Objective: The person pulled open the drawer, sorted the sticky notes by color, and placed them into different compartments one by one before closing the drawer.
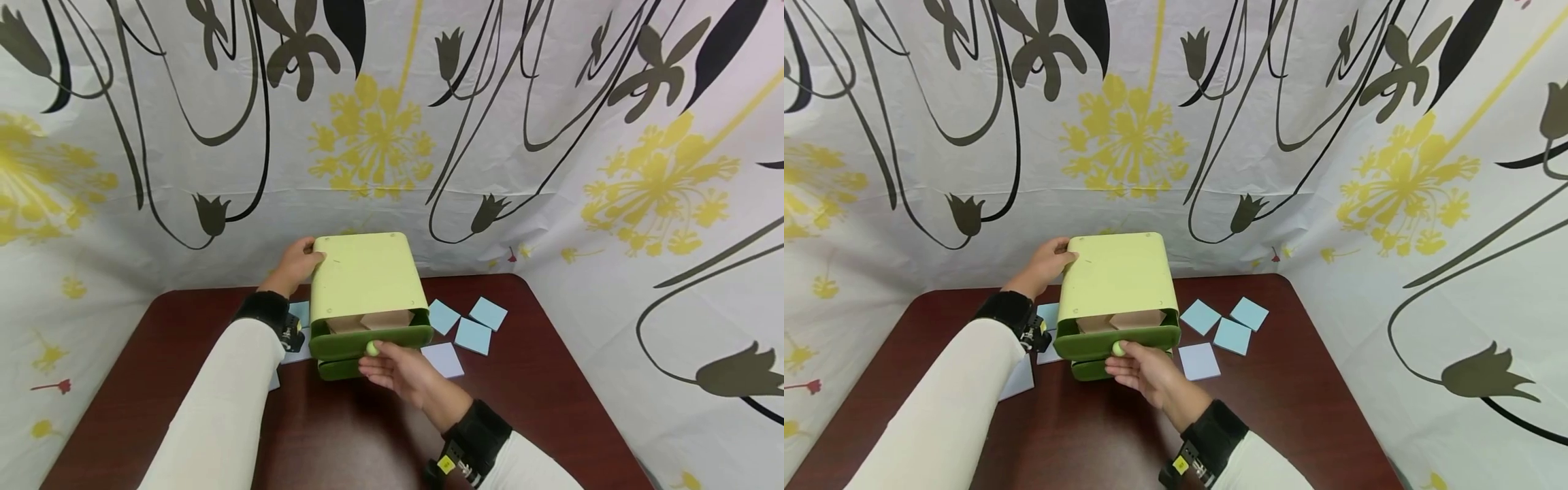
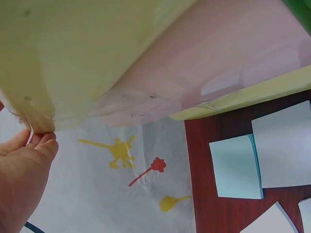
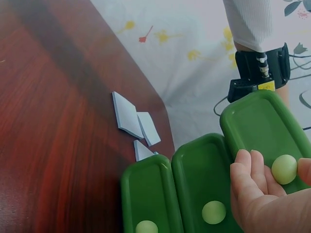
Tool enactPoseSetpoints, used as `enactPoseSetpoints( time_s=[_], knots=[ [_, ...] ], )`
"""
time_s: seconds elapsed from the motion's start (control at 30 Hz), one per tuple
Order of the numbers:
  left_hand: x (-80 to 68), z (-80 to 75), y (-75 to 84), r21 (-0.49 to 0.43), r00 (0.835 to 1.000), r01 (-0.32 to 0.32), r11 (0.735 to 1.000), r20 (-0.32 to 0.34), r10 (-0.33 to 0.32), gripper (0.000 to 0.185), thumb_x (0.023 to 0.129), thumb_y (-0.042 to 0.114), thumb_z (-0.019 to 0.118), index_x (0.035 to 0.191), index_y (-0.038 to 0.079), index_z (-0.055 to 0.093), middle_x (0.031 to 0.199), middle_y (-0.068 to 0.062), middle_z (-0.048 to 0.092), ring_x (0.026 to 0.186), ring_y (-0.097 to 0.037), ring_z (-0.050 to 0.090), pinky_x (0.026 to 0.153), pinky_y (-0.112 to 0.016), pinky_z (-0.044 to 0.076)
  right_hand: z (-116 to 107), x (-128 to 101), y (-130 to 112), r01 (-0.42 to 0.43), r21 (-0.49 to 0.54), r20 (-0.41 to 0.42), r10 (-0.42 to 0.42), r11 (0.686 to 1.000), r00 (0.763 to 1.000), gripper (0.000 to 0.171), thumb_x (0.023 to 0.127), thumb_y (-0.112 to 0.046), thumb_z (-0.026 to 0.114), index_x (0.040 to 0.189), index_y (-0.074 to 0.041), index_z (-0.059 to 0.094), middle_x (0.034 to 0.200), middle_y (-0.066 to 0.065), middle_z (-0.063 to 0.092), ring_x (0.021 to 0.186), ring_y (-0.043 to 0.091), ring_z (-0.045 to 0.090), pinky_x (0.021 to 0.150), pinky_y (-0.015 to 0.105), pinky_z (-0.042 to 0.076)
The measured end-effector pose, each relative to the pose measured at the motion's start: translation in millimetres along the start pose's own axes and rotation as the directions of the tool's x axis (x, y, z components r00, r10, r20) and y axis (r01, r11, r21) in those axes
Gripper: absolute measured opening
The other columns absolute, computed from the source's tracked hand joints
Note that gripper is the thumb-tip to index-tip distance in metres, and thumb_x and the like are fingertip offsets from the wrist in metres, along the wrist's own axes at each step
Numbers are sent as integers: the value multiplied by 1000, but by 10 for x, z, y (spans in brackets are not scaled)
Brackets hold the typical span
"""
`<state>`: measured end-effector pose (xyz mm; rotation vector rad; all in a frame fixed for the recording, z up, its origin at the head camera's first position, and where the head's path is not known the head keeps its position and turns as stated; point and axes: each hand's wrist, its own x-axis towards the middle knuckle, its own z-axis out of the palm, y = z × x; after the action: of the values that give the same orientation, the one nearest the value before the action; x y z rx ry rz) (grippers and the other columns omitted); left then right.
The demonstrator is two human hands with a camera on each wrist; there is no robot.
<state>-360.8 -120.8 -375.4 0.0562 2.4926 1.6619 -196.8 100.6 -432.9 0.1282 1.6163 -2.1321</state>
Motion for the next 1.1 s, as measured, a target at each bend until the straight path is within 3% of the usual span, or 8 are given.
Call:
enactPoseSetpoints(
  time_s=[0.63, 0.8, 1.1],
  knots=[
    [-3, -5, -15, -1, 1000, 4, 1000, 15, -4, 58, 102, 19, 46, 152, 4, 23, 154, -19, 29, 140, -35, 30, 111, -46, 32, 22, 218, -117, 27, -5, -58, -27, 1000, 998, 34, 102, -24, 45, 116, 5, 55, 97, 8, 68, 95, 17, 66, 96, 37, 50],
    [-14, -12, -14, -8, 1000, 7, 1000, 18, -7, 59, 102, 19, 46, 153, 4, 21, 154, -19, 27, 141, -35, 28, 112, -45, 32, 26, 243, -122, 29, 6, -69, -29, 1000, 997, 35, 103, -25, 45, 117, 6, 55, 99, 10, 68, 95, 18, 66, 102, 42, 45],
    [0, -13, -27, -19, 1000, 23, 1000, 18, -23, 61, 102, 20, 46, 154, 5, 17, 157, -18, 23, 143, -33, 25, 113, -44, 31, 43, 251, -131, 23, 14, -76, -22, 1000, 997, 37, 103, -25, 45, 116, 8, 55, 97, 10, 69, 93, 17, 67, 97, 38, 49]
  ],
)
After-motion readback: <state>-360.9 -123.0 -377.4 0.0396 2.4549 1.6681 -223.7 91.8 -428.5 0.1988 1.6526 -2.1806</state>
